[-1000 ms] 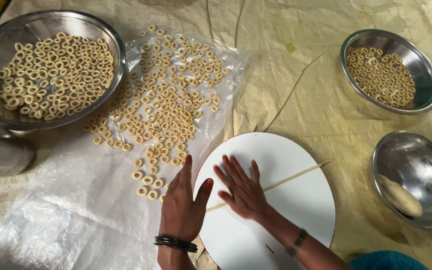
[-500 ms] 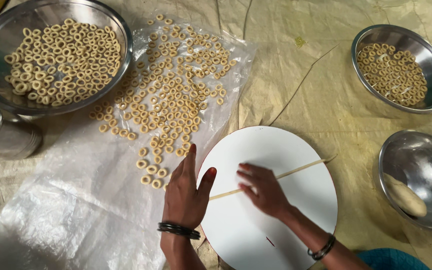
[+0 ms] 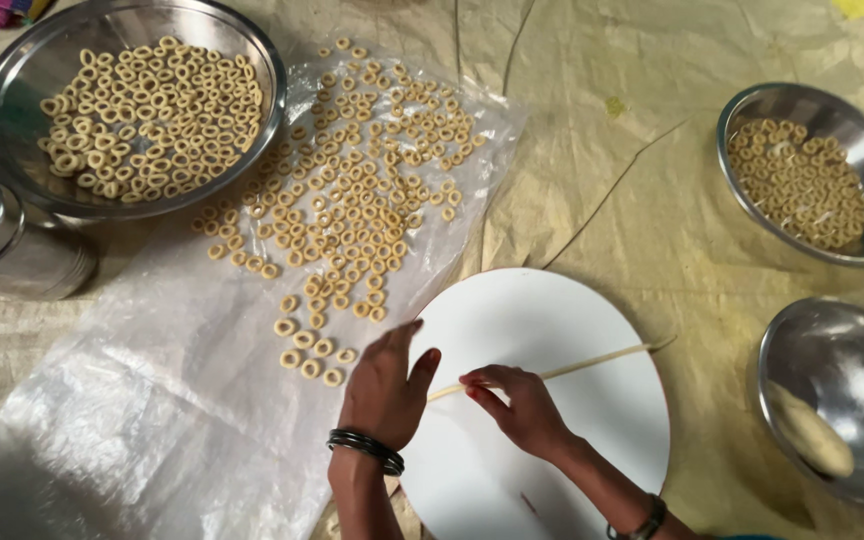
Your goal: The person rolls a thin rope of dough on a white circular board, then pinches off small segments and joins the ends to form small rings. The rings are placed on the board and a plastic sheet nearby. Metal bowls containing finished rings are visible.
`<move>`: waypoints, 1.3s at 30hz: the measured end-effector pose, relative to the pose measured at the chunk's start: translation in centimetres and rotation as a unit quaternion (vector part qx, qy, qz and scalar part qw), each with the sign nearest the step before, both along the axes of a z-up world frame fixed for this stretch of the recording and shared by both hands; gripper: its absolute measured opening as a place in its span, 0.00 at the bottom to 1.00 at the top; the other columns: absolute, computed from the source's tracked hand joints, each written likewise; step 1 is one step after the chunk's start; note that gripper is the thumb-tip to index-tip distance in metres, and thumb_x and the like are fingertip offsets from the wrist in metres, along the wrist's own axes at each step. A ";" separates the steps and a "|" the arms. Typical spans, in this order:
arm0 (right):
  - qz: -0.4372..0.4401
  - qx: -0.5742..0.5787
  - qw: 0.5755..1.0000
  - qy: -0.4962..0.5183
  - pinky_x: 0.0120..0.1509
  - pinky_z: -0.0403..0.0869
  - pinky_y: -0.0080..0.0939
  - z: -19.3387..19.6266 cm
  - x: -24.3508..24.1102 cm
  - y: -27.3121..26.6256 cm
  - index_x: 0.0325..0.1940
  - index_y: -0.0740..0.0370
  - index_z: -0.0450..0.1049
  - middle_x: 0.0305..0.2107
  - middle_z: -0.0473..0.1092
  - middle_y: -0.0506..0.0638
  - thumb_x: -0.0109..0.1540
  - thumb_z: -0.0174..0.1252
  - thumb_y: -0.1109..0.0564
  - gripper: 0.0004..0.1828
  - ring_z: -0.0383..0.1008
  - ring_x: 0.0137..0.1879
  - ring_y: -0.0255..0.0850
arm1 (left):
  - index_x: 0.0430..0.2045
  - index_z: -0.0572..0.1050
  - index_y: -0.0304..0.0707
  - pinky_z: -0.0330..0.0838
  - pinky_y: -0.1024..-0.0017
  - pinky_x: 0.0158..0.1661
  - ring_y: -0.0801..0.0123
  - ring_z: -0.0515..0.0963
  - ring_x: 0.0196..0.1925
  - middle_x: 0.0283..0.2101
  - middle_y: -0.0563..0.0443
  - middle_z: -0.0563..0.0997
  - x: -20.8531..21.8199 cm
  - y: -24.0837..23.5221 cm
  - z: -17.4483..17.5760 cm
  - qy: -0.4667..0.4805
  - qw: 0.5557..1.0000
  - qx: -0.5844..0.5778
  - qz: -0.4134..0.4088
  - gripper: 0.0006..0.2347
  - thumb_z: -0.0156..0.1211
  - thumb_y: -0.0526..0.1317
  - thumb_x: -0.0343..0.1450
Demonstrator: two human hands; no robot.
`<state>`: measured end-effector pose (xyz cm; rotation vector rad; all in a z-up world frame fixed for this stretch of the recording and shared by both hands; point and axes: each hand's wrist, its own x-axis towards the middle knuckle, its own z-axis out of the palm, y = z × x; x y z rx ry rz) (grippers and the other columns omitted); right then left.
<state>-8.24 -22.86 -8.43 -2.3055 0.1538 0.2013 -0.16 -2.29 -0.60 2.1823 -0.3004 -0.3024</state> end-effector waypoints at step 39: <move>-0.134 0.459 0.874 0.090 0.53 0.74 0.38 -0.9 -2.7 -9.3 0.55 0.67 0.76 0.34 0.76 0.49 0.65 0.61 0.51 0.20 0.76 0.43 0.34 | 0.36 0.83 0.35 0.77 0.74 0.42 0.77 0.82 0.34 0.29 0.52 0.86 -0.9 -8.6 -14.3 0.298 0.938 -0.103 -0.145 0.12 0.56 0.44 0.74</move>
